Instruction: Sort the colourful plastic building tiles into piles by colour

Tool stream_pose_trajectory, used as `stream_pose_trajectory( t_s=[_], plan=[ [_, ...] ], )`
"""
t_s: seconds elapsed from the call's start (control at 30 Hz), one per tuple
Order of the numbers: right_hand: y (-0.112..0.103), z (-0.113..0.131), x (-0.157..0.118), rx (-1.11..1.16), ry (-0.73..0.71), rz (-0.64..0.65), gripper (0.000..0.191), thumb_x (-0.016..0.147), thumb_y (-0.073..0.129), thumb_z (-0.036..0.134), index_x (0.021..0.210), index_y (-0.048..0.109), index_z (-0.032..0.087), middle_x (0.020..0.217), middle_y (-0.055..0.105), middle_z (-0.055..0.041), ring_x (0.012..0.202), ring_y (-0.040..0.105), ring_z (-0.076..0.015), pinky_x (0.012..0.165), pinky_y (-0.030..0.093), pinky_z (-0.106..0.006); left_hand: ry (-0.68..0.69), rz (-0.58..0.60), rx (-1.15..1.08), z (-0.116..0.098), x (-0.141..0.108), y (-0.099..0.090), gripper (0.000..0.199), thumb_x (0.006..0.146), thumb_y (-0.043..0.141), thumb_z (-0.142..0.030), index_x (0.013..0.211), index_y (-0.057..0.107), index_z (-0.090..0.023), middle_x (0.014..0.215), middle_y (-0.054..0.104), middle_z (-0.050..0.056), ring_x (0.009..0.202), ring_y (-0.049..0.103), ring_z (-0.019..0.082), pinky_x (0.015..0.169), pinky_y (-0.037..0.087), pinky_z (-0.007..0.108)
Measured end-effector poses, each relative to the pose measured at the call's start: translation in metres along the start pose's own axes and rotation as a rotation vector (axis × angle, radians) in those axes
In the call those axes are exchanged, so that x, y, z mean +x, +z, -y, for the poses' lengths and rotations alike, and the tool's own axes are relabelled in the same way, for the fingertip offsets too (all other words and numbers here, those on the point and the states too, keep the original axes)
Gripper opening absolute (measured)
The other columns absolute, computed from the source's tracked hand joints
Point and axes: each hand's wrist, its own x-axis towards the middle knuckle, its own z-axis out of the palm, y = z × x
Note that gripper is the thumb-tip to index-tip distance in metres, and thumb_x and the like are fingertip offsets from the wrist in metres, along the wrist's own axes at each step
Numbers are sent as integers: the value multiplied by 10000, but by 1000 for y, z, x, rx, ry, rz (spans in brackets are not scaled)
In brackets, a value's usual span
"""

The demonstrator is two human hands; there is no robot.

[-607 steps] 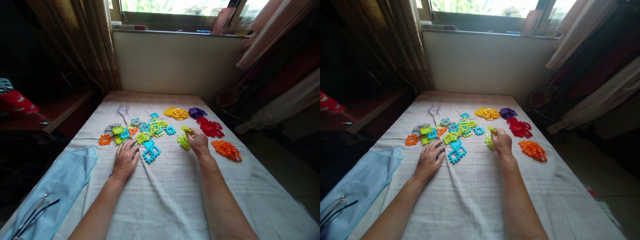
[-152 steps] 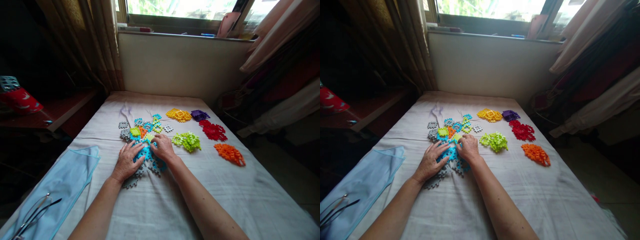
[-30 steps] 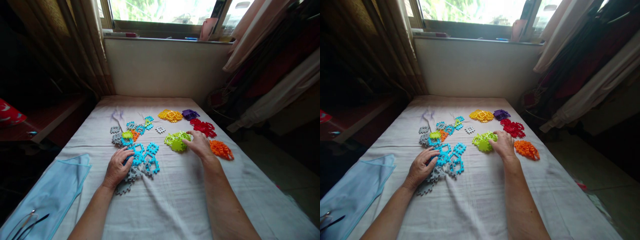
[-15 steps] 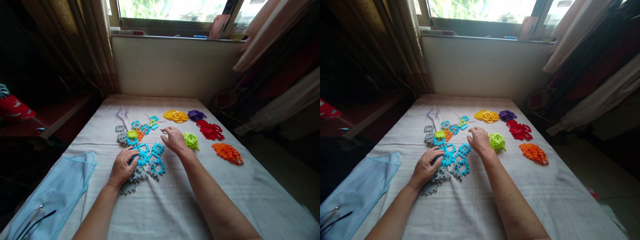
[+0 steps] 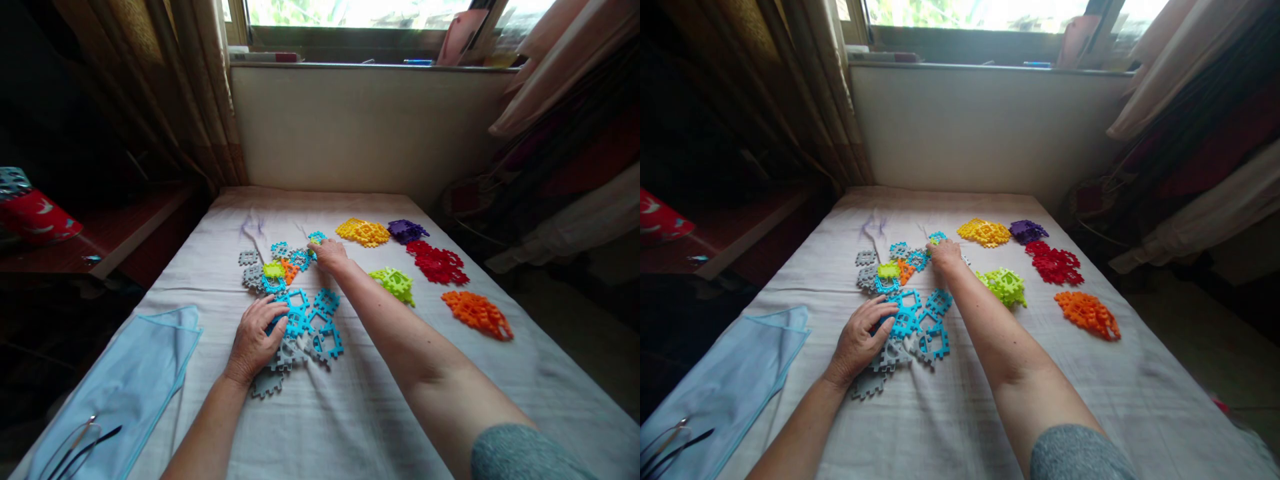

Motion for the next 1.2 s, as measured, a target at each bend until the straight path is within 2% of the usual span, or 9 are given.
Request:
stream_pose_trajectory(
  t_s=[0.27,0.5,0.7,0.83,0.93,1.03,1.1,1.2],
  plan=[
    [7,-4,-4,-16,78,-60,408,968,355,193,1297,580,285,1232,632,-129,1138,591,-236,880,454,-336,-3,5,5,0,0,1,223,907,529,-338,1001,716,-261,1034,753,27,1159,618,261,1023,469,513],
    [13,-11,-13,-12,60,-77,362,962,371,180,1233,606,225,1212,647,-136,1110,604,-220,880,449,-315,-11,15,1,2,0,1,217,898,539,-328,999,719,-261,1032,752,30,1168,612,257,1034,466,507],
    [2,-10,-22,-3,69,-105,329,954,414,221,1207,624,227,1206,647,-129,1107,595,-227,886,440,-317,-16,8,-10,1,0,2,214,893,541,-329,988,721,-262,1026,752,29,1162,615,254,1034,471,498],
    [-2,-16,-46,53,66,-188,316,958,432,279,1210,616,229,1181,652,-118,1077,594,-229,879,434,-313,-19,7,-11,2,0,2,217,895,540,-338,988,721,-261,1024,754,31,1161,616,258,1037,465,511],
    [-1,-29,-78,170,63,-313,282,946,461,303,1149,641,225,1145,669,-99,1042,599,-223,874,429,-304,-11,13,-14,3,0,2,219,898,534,-337,992,717,-261,1032,753,30,1166,613,261,1037,462,519],
    [-3,-56,-115,295,158,-421,265,929,485,304,1120,651,225,1111,688,-76,993,619,-203,846,432,-288,-1,17,-9,4,1,2,217,894,538,-334,989,717,-256,1032,753,31,1166,613,258,1035,467,504],
    [-6,-81,-138,372,302,-415,270,915,508,331,1116,658,231,1058,707,-57,893,642,-181,771,438,-270,5,17,-5,4,1,2,219,894,537,-337,986,717,-254,1029,754,31,1162,615,260,1029,472,500],
    [-9,-118,-164,387,538,-307,301,889,537,389,1119,674,253,992,729,-37,818,650,-180,686,421,-268,12,24,2,3,1,1,225,893,534,-342,992,718,-257,1028,753,29,1166,613,264,1029,473,502]
  ],
)
